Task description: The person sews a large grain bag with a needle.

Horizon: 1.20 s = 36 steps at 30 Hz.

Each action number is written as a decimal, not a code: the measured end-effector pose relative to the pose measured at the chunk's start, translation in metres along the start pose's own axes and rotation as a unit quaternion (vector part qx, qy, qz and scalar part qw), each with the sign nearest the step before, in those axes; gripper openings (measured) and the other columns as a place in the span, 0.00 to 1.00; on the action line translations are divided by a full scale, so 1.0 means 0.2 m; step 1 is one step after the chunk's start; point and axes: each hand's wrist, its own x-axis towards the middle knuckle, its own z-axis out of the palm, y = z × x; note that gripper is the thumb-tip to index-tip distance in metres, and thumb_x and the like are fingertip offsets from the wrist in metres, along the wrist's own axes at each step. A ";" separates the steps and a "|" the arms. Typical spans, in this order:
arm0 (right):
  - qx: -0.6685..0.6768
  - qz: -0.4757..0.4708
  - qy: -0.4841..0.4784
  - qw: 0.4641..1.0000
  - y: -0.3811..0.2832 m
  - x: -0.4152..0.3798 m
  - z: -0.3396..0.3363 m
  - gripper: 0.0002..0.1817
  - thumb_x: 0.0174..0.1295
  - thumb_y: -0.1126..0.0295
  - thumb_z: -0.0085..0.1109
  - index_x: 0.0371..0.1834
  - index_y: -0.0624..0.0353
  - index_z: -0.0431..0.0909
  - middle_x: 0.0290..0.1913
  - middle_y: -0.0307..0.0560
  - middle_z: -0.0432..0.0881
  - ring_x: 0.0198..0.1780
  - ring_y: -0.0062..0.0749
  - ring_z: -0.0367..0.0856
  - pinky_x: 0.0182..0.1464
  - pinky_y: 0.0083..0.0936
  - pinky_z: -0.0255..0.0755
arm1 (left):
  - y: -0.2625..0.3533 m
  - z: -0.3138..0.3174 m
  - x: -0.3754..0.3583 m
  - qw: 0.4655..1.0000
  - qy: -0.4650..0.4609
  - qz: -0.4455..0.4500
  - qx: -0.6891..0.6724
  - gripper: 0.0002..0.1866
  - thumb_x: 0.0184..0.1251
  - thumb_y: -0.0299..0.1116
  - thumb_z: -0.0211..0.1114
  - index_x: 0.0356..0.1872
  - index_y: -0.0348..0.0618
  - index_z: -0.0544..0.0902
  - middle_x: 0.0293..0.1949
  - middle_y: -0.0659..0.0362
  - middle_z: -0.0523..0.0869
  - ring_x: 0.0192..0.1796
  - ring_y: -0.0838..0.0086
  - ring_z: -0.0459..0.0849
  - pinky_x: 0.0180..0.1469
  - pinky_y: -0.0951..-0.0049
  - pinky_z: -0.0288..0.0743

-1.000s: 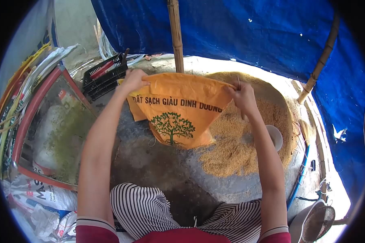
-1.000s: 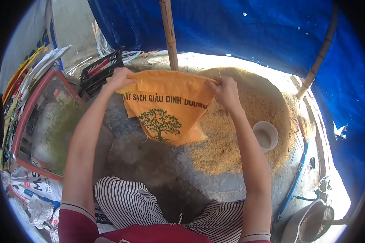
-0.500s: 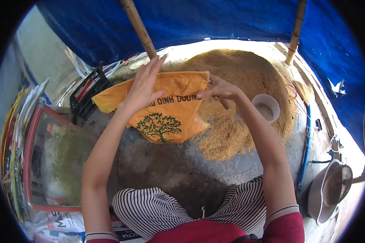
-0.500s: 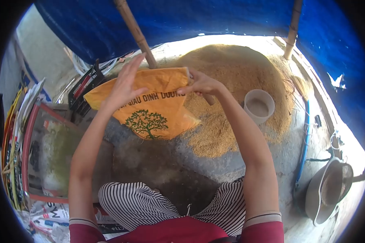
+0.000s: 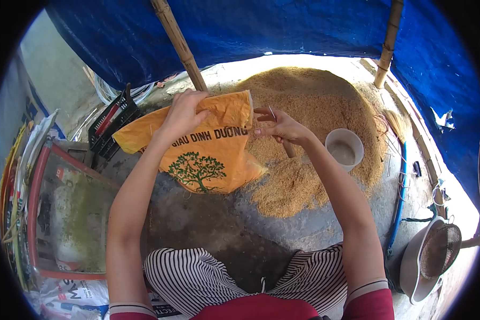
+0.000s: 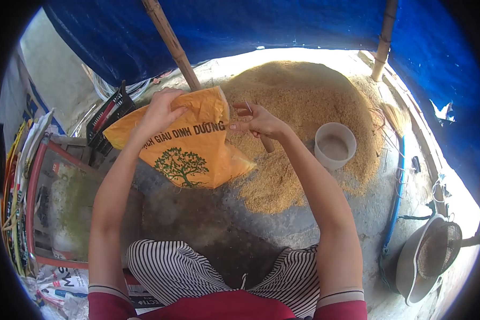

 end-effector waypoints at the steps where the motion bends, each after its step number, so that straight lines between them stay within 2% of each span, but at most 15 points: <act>1: -0.005 0.002 0.005 1.000 0.00 0.00 0.00 0.51 0.44 0.55 0.76 0.69 0.62 0.56 0.62 0.64 0.66 0.20 0.16 0.68 0.22 0.16 0.67 | -0.01 0.00 0.00 1.000 0.003 -0.006 -0.010 0.21 0.53 0.30 0.67 0.49 0.36 0.79 0.43 0.48 0.82 0.51 0.56 0.75 0.57 0.60 0.62; 6: -0.035 0.006 0.025 0.999 0.06 0.04 0.02 0.46 0.48 0.56 0.73 0.67 0.60 0.59 0.61 0.62 0.69 0.20 0.16 0.70 0.21 0.15 0.68 | -0.04 -0.04 -0.02 1.000 0.008 -0.008 -0.003 0.18 0.51 0.30 0.68 0.46 0.38 0.81 0.40 0.48 0.82 0.49 0.56 0.76 0.54 0.60 0.63; 12: -0.127 0.034 0.012 0.991 0.20 0.10 0.10 0.36 0.52 0.65 0.70 0.64 0.60 0.65 0.58 0.60 0.72 0.20 0.18 0.71 0.24 0.20 0.71 | -0.24 -0.11 -0.10 0.999 0.022 -0.036 -0.021 0.17 0.48 0.31 0.70 0.42 0.38 0.82 0.39 0.50 0.82 0.48 0.56 0.76 0.54 0.59 0.63; 14: -0.130 0.036 0.012 0.991 0.25 0.12 0.14 0.33 0.49 0.68 0.69 0.61 0.60 0.69 0.56 0.61 0.73 0.25 0.26 0.77 0.26 0.23 0.73 | -0.28 -0.12 -0.11 0.999 0.012 -0.043 -0.029 0.18 0.47 0.31 0.70 0.41 0.37 0.82 0.38 0.51 0.82 0.47 0.57 0.76 0.54 0.59 0.63; 15: -0.131 0.035 0.010 0.991 0.29 0.14 0.17 0.33 0.49 0.68 0.69 0.61 0.60 0.69 0.56 0.61 0.73 0.25 0.26 0.77 0.26 0.23 0.73 | -0.28 -0.12 -0.12 0.999 0.013 -0.045 -0.026 0.17 0.46 0.31 0.70 0.40 0.37 0.82 0.38 0.51 0.82 0.47 0.56 0.76 0.54 0.59 0.63; 18: -0.165 0.031 0.039 0.985 0.37 0.19 0.27 0.34 0.48 0.66 0.69 0.60 0.61 0.69 0.54 0.57 0.75 0.30 0.34 0.81 0.29 0.26 0.77 | -0.29 -0.13 -0.13 0.999 0.018 -0.046 -0.012 0.16 0.46 0.31 0.71 0.37 0.36 0.81 0.37 0.51 0.82 0.46 0.57 0.76 0.52 0.60 0.65; 22: -0.119 0.033 0.107 0.987 0.44 0.25 0.37 0.28 0.48 0.66 0.69 0.53 0.64 0.74 0.46 0.55 0.80 0.32 0.34 0.83 0.29 0.28 0.77 | -0.30 -0.15 -0.14 0.999 0.017 -0.040 -0.018 0.15 0.46 0.31 0.70 0.35 0.35 0.80 0.35 0.52 0.81 0.45 0.57 0.76 0.49 0.61 0.67; 24: -0.108 0.083 0.132 0.982 0.46 0.28 0.39 0.19 0.52 0.67 0.67 0.44 0.66 0.79 0.35 0.49 0.83 0.23 0.26 0.80 0.24 0.24 0.75 | -0.31 -0.15 -0.14 0.999 0.023 -0.035 -0.015 0.15 0.46 0.31 0.71 0.35 0.34 0.80 0.35 0.52 0.81 0.45 0.56 0.76 0.49 0.61 0.67; 25: -0.107 0.083 0.130 0.982 0.46 0.28 0.40 0.19 0.52 0.67 0.67 0.44 0.66 0.79 0.35 0.49 0.83 0.23 0.26 0.80 0.24 0.24 0.75 | -0.32 -0.15 -0.15 0.999 0.030 -0.029 -0.015 0.15 0.45 0.31 0.71 0.34 0.34 0.80 0.34 0.52 0.81 0.44 0.56 0.76 0.49 0.61 0.67; 27: -0.142 0.055 0.136 0.979 0.47 0.29 0.39 0.13 0.53 0.67 0.67 0.35 0.66 0.80 0.28 0.46 0.83 0.19 0.24 0.78 0.22 0.24 0.74 | -0.33 -0.15 -0.15 0.999 0.039 -0.031 -0.014 0.15 0.45 0.31 0.71 0.34 0.34 0.80 0.34 0.52 0.81 0.44 0.56 0.76 0.48 0.61 0.68; 28: -0.143 0.056 0.135 0.979 0.49 0.29 0.38 0.13 0.53 0.67 0.67 0.35 0.66 0.80 0.28 0.46 0.83 0.19 0.24 0.78 0.22 0.24 0.74 | -0.33 -0.15 -0.15 0.998 0.047 -0.030 -0.014 0.15 0.45 0.30 0.71 0.34 0.34 0.80 0.34 0.52 0.81 0.43 0.56 0.77 0.47 0.61 0.68; 30: -0.209 -0.004 0.133 0.969 0.49 0.31 0.35 0.11 0.54 0.68 0.66 0.35 0.64 0.80 0.30 0.46 0.83 0.20 0.22 0.78 0.23 0.24 0.74 | -0.35 -0.15 -0.14 0.997 0.064 -0.039 -0.001 0.15 0.45 0.30 0.71 0.34 0.34 0.80 0.34 0.52 0.81 0.43 0.56 0.77 0.46 0.61 0.69; 32: -0.174 0.008 0.115 0.978 0.47 0.29 0.31 0.11 0.54 0.68 0.66 0.34 0.65 0.79 0.29 0.45 0.82 0.22 0.24 0.79 0.24 0.25 0.74 | -0.38 -0.15 -0.14 0.996 0.080 -0.047 0.011 0.14 0.45 0.30 0.71 0.34 0.34 0.80 0.33 0.52 0.81 0.42 0.56 0.78 0.45 0.62 0.69; 34: -0.139 0.018 0.098 0.985 0.45 0.29 0.28 0.11 0.53 0.68 0.65 0.33 0.65 0.79 0.28 0.45 0.82 0.24 0.26 0.80 0.25 0.25 0.74 | -0.42 -0.17 -0.12 0.994 0.067 -0.092 0.003 0.14 0.46 0.30 0.71 0.35 0.35 0.80 0.34 0.51 0.81 0.41 0.56 0.79 0.44 0.63 0.70; 36: -0.118 0.044 0.049 0.991 0.45 0.29 0.27 0.15 0.52 0.65 0.67 0.37 0.63 0.78 0.30 0.44 0.81 0.26 0.26 0.79 0.25 0.24 0.73 | -0.41 -0.16 -0.11 0.994 0.060 -0.088 0.010 0.14 0.46 0.29 0.71 0.35 0.35 0.80 0.34 0.51 0.81 0.41 0.57 0.79 0.43 0.63 0.71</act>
